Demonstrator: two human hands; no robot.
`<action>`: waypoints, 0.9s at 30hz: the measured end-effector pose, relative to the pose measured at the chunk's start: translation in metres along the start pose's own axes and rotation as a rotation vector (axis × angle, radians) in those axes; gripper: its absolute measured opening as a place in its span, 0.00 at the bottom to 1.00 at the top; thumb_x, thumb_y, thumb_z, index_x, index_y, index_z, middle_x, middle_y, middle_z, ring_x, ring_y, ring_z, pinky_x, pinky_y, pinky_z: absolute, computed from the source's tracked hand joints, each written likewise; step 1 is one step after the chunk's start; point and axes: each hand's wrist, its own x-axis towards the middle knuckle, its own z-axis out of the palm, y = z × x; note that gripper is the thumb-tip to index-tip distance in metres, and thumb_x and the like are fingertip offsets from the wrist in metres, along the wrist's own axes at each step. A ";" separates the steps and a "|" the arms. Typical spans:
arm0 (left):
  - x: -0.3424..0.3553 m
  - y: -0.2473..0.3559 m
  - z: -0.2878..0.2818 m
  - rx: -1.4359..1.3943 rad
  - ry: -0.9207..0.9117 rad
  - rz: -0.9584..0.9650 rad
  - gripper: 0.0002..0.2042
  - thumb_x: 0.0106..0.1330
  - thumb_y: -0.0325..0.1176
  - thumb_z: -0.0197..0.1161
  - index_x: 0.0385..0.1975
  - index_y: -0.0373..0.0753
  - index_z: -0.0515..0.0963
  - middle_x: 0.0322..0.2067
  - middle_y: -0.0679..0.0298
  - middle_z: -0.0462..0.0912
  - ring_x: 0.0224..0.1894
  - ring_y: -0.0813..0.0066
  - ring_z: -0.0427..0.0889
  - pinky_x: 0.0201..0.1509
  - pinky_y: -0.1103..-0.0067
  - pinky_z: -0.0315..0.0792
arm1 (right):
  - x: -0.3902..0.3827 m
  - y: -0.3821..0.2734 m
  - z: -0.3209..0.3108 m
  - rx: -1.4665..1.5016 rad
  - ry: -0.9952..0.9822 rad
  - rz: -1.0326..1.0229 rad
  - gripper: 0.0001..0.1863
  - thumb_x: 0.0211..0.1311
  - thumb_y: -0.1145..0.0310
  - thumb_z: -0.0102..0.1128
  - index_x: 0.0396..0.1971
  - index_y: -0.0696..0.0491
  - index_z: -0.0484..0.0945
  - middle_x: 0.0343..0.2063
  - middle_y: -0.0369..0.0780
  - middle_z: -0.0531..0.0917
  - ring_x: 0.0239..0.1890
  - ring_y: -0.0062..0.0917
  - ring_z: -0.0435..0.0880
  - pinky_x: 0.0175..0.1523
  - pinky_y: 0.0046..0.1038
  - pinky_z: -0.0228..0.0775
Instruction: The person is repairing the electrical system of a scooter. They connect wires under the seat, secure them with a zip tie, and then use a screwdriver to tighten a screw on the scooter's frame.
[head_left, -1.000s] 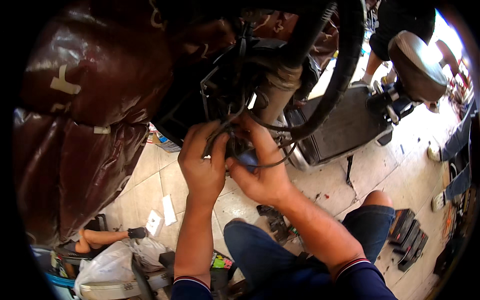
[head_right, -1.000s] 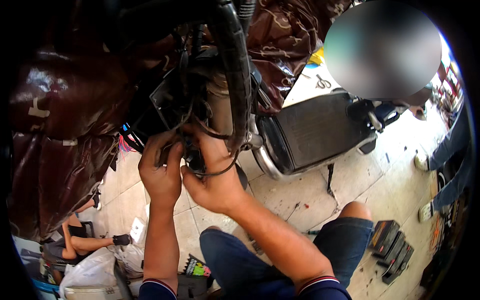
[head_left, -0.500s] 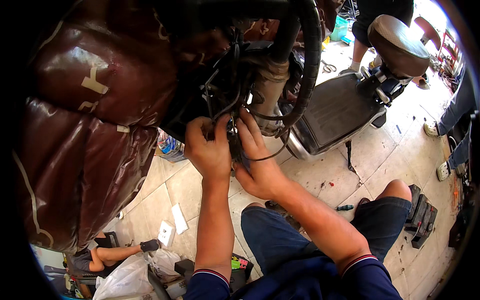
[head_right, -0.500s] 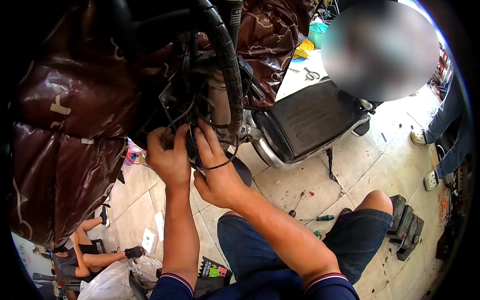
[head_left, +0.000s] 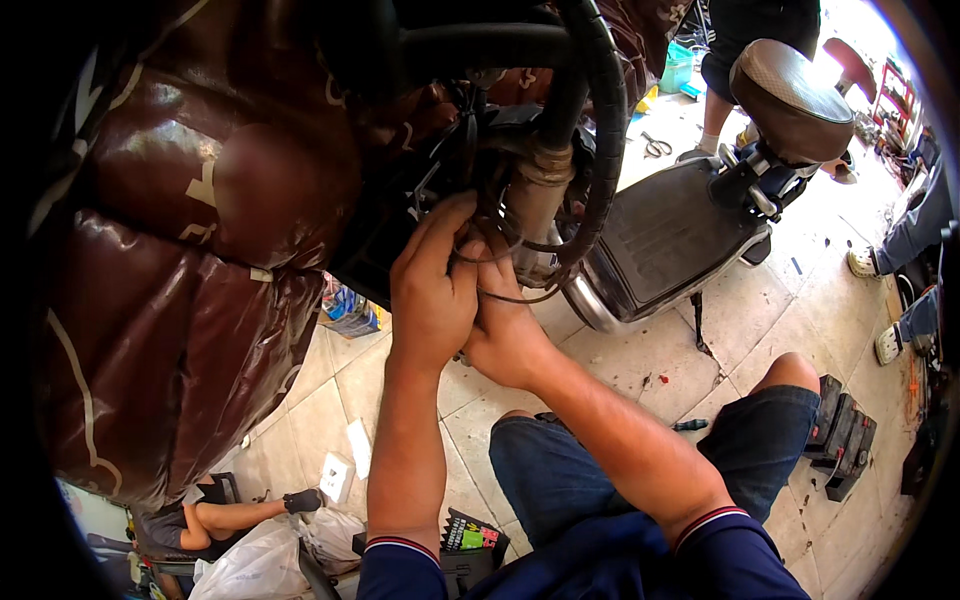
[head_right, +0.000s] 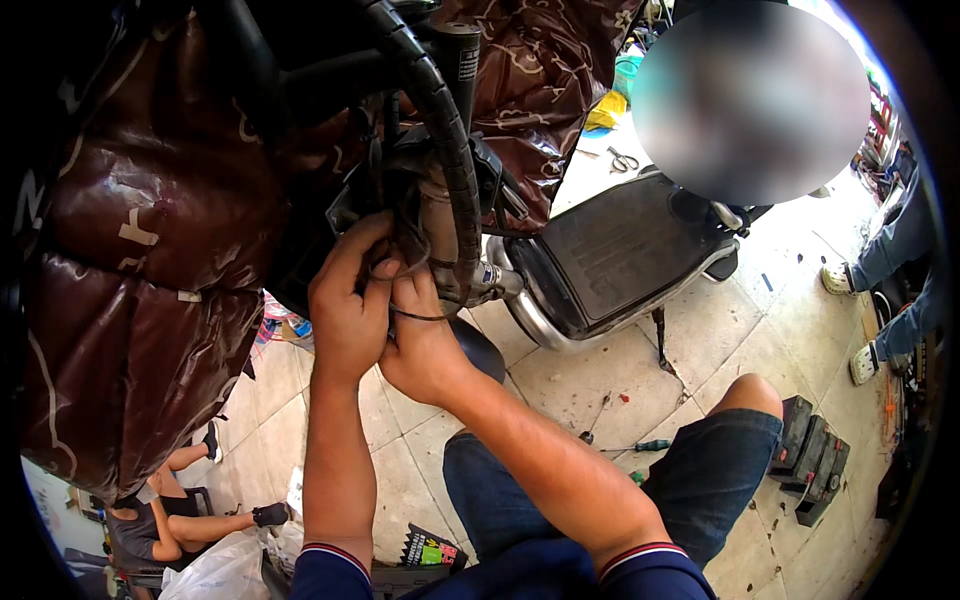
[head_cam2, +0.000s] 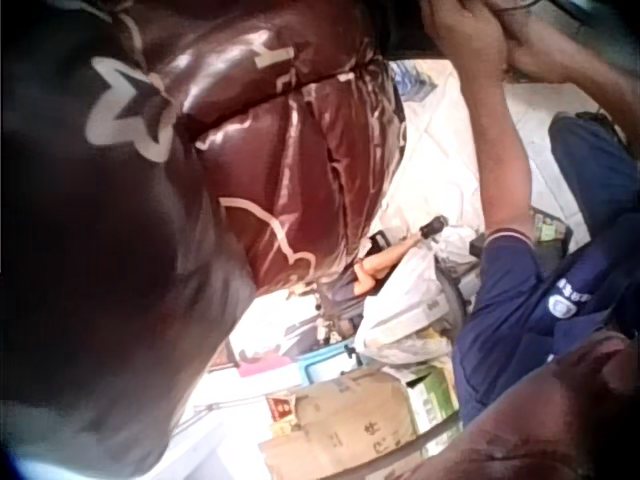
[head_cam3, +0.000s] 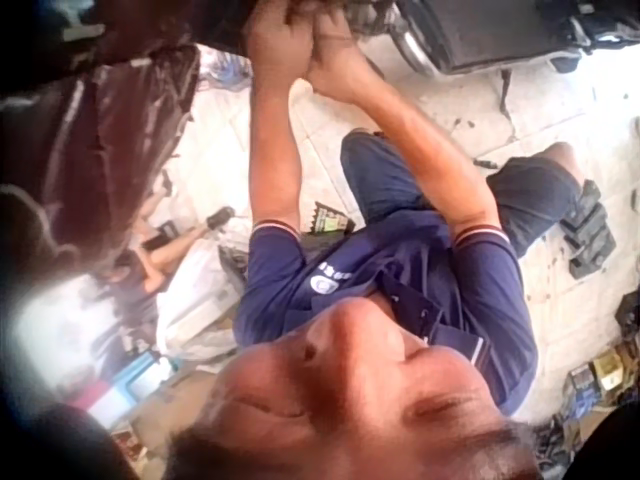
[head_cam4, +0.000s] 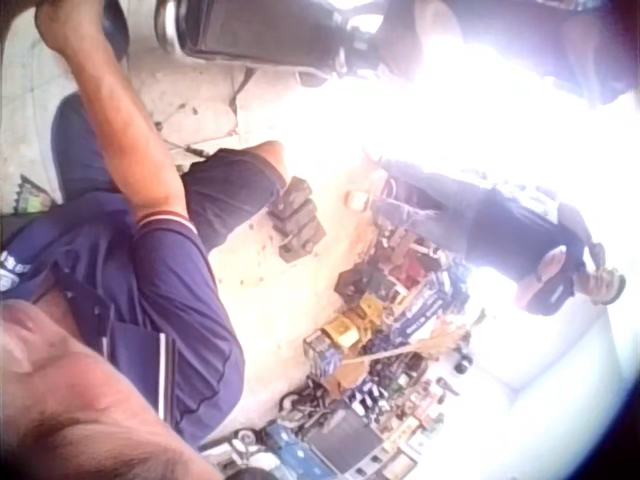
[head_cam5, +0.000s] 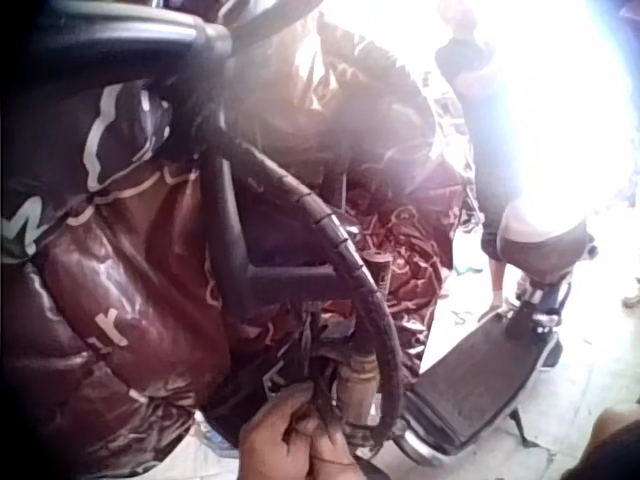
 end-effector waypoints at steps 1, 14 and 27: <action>0.004 0.003 -0.001 0.053 -0.030 -0.022 0.21 0.69 0.17 0.62 0.62 0.33 0.79 0.57 0.51 0.85 0.57 0.57 0.87 0.62 0.70 0.79 | -0.001 0.000 -0.001 0.055 0.002 0.015 0.44 0.54 0.84 0.56 0.75 0.65 0.55 0.71 0.63 0.61 0.72 0.65 0.62 0.76 0.48 0.60; -0.020 0.042 -0.025 0.449 -0.105 0.020 0.22 0.66 0.17 0.61 0.61 0.31 0.77 0.66 0.49 0.78 0.62 0.44 0.82 0.63 0.62 0.80 | 0.002 0.004 -0.001 -0.278 -0.153 -0.047 0.43 0.53 0.79 0.64 0.72 0.72 0.63 0.74 0.69 0.56 0.79 0.62 0.54 0.82 0.53 0.48; -0.030 -0.017 0.006 0.428 -0.158 0.262 0.25 0.65 0.19 0.61 0.65 0.31 0.76 0.67 0.51 0.77 0.68 0.51 0.79 0.69 0.62 0.77 | -0.011 0.001 -0.038 0.017 -0.153 0.074 0.36 0.59 0.78 0.59 0.70 0.68 0.66 0.72 0.62 0.65 0.72 0.60 0.67 0.74 0.48 0.66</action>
